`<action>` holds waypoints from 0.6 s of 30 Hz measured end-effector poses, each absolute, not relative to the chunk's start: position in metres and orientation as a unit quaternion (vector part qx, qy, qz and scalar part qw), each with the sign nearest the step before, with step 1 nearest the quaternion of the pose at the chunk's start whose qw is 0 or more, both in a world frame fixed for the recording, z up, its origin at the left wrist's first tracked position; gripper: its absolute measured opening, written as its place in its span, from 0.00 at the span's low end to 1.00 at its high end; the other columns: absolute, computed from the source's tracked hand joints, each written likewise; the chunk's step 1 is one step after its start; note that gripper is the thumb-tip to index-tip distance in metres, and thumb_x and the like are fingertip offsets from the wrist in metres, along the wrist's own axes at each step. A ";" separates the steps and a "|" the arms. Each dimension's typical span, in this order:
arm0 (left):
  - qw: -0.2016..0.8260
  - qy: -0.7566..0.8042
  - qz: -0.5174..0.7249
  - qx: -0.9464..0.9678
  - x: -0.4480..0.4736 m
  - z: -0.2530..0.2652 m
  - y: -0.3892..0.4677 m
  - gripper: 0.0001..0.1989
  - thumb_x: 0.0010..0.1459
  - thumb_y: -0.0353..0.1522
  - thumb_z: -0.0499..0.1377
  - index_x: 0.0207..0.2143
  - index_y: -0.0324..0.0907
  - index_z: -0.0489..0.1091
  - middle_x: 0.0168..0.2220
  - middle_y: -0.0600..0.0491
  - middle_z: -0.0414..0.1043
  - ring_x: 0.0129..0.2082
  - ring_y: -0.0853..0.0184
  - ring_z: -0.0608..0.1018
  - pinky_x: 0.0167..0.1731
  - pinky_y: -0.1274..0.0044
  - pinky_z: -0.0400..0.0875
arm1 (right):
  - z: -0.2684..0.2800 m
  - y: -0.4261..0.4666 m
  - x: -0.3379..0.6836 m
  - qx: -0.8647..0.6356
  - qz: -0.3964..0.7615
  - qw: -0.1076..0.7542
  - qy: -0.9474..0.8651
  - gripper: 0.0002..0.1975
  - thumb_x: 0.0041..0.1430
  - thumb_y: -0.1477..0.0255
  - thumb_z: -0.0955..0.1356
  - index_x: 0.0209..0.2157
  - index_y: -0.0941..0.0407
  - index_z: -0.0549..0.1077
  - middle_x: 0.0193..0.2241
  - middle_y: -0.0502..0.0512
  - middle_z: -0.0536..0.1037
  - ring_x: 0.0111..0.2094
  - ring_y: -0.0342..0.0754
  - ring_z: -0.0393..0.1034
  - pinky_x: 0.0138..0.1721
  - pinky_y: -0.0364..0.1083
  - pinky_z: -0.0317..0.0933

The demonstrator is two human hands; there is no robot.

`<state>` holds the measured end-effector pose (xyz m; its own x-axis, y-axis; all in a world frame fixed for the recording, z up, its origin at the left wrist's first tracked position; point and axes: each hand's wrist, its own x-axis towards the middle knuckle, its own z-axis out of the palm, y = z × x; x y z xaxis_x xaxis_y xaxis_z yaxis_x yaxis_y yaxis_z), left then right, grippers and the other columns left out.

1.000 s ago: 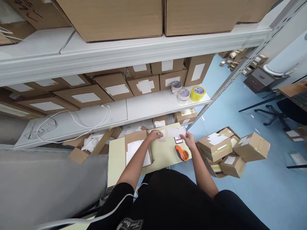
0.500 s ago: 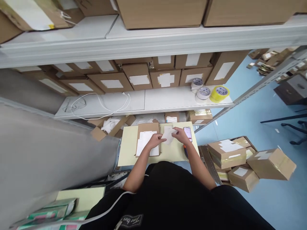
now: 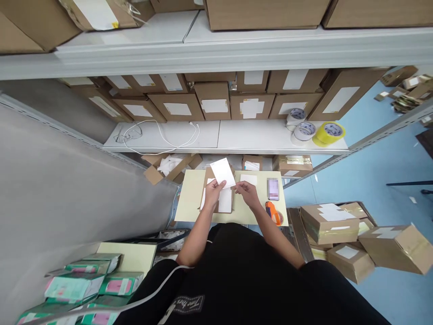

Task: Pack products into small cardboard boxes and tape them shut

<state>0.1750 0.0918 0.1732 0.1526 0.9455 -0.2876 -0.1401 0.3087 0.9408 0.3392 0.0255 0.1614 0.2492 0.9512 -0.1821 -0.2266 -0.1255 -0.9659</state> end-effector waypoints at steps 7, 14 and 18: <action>0.654 0.486 0.397 0.422 0.179 0.175 0.089 0.29 0.47 0.47 0.75 0.46 0.38 0.80 0.45 0.42 0.83 0.46 0.53 0.83 0.49 0.63 0.75 | 0.163 0.022 0.340 -0.533 0.517 0.579 -0.336 0.14 0.56 0.56 0.74 0.32 0.52 0.76 0.30 0.51 0.80 0.30 0.47 0.73 0.39 0.50 0.69; 0.495 0.557 0.359 0.561 0.182 0.186 0.085 0.29 0.50 0.43 0.74 0.52 0.44 0.78 0.52 0.43 0.79 0.50 0.55 0.80 0.47 0.67 0.75 | 0.168 0.020 0.342 -0.522 0.519 0.579 -0.350 0.15 0.58 0.55 0.73 0.34 0.52 0.73 0.31 0.51 0.79 0.31 0.47 0.73 0.40 0.49 0.68; 0.583 0.451 0.297 0.607 0.184 0.194 0.079 0.19 0.54 0.45 0.71 0.43 0.44 0.83 0.44 0.45 0.83 0.45 0.56 0.82 0.46 0.68 0.76 | 0.169 0.020 0.343 -0.506 0.524 0.580 -0.365 0.16 0.59 0.53 0.72 0.35 0.51 0.73 0.31 0.50 0.77 0.34 0.48 0.73 0.41 0.49 0.68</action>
<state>0.1841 0.0786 0.1936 0.4164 0.8940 -0.1655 0.2016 0.0867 0.9756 0.3426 0.0201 0.1686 0.1847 0.9771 -0.1059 -0.2378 -0.0601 -0.9694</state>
